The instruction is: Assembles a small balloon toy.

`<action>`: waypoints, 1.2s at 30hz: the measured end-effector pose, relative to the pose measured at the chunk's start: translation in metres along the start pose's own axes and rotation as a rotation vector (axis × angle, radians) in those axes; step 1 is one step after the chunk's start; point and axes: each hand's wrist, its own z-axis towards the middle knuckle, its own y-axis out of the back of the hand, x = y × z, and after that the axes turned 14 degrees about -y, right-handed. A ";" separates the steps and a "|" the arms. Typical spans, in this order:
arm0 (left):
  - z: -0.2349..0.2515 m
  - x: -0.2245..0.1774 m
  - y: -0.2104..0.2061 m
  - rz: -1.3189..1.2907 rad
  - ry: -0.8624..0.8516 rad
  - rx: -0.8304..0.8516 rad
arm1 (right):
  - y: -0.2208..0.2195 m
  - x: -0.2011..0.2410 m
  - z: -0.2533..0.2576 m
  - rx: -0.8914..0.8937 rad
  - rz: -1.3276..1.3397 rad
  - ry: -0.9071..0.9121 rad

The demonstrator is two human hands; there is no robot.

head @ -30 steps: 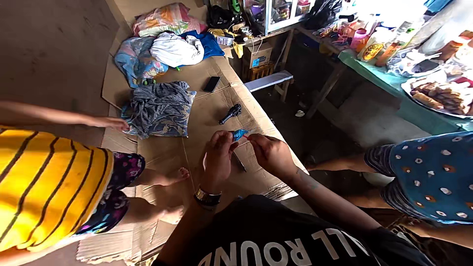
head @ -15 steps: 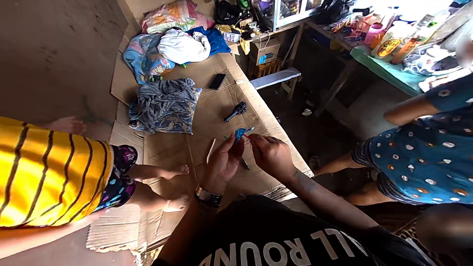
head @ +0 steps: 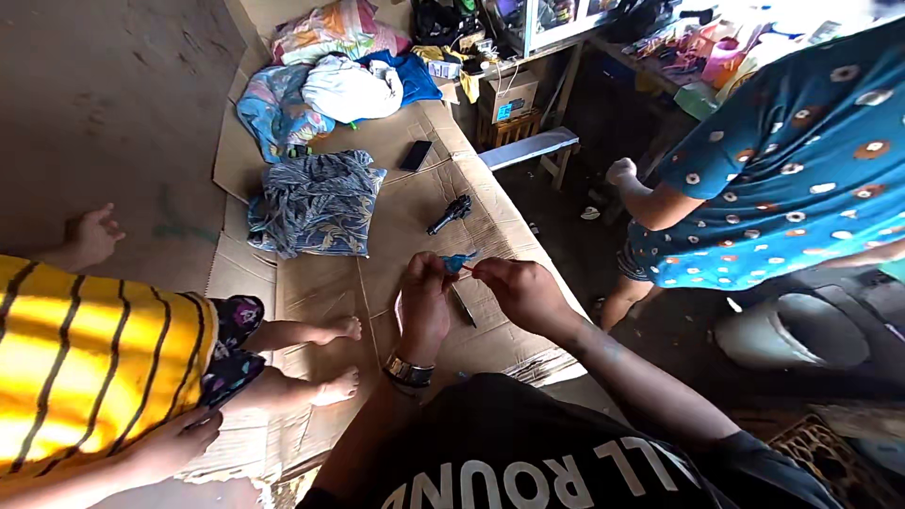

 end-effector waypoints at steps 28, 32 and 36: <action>-0.013 -0.037 0.014 -0.108 -0.042 0.265 | 0.010 -0.009 0.005 0.801 1.444 -0.242; -0.015 -0.036 0.013 -0.024 -0.033 0.253 | -0.002 0.001 0.005 0.770 1.408 -0.300; -0.013 -0.044 0.016 -0.089 0.137 0.259 | -0.002 0.007 0.005 0.646 1.230 -0.295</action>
